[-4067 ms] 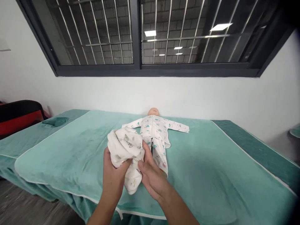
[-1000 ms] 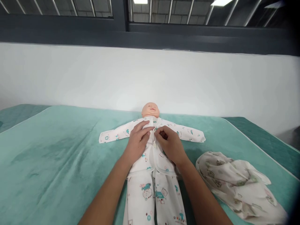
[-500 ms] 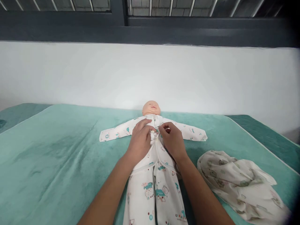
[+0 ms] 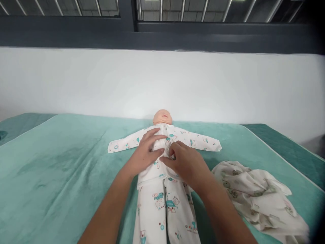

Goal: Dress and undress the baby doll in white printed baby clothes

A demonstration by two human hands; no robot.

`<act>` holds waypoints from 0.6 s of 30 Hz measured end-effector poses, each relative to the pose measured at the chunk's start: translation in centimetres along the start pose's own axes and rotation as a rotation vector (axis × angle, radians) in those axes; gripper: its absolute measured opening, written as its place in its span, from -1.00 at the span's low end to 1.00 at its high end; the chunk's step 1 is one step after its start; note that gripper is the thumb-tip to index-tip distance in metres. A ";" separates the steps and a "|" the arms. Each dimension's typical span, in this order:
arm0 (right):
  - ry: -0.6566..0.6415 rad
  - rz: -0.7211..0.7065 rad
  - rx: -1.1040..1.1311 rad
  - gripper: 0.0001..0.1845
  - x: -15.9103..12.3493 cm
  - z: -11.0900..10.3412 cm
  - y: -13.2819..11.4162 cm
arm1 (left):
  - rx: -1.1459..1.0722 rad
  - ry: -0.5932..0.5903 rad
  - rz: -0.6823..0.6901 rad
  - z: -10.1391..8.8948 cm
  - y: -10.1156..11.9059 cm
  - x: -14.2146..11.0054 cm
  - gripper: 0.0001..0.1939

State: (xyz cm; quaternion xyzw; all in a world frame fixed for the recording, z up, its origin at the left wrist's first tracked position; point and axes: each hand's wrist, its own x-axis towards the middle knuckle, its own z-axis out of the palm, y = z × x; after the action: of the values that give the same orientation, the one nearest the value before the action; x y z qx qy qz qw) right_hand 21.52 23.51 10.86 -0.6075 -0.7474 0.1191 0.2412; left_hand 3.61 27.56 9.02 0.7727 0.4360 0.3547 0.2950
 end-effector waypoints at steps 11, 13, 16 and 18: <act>0.013 -0.234 0.269 -0.77 -0.8 0.5 2.3 | 0.139 -0.065 0.115 0.1 -0.3 -0.2 -0.85; 0.006 -0.254 0.310 -0.78 -1.2 0.8 2.7 | 0.166 -0.055 0.136 0.4 -0.1 -0.1 -0.87; 0.043 -0.256 0.330 -0.81 -1.2 1.3 3.0 | 0.171 -0.049 0.148 0.8 0.0 0.0 -0.85; 0.087 -0.246 0.318 -0.83 -1.0 1.6 3.0 | 0.175 -0.044 0.162 0.8 0.0 0.0 -0.81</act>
State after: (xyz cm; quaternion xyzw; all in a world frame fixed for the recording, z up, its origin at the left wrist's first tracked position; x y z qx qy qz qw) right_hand 23.48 23.42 7.87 -0.4705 -0.7766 0.1788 0.3789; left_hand 4.30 27.44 8.56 0.8358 0.3948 0.3210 0.2061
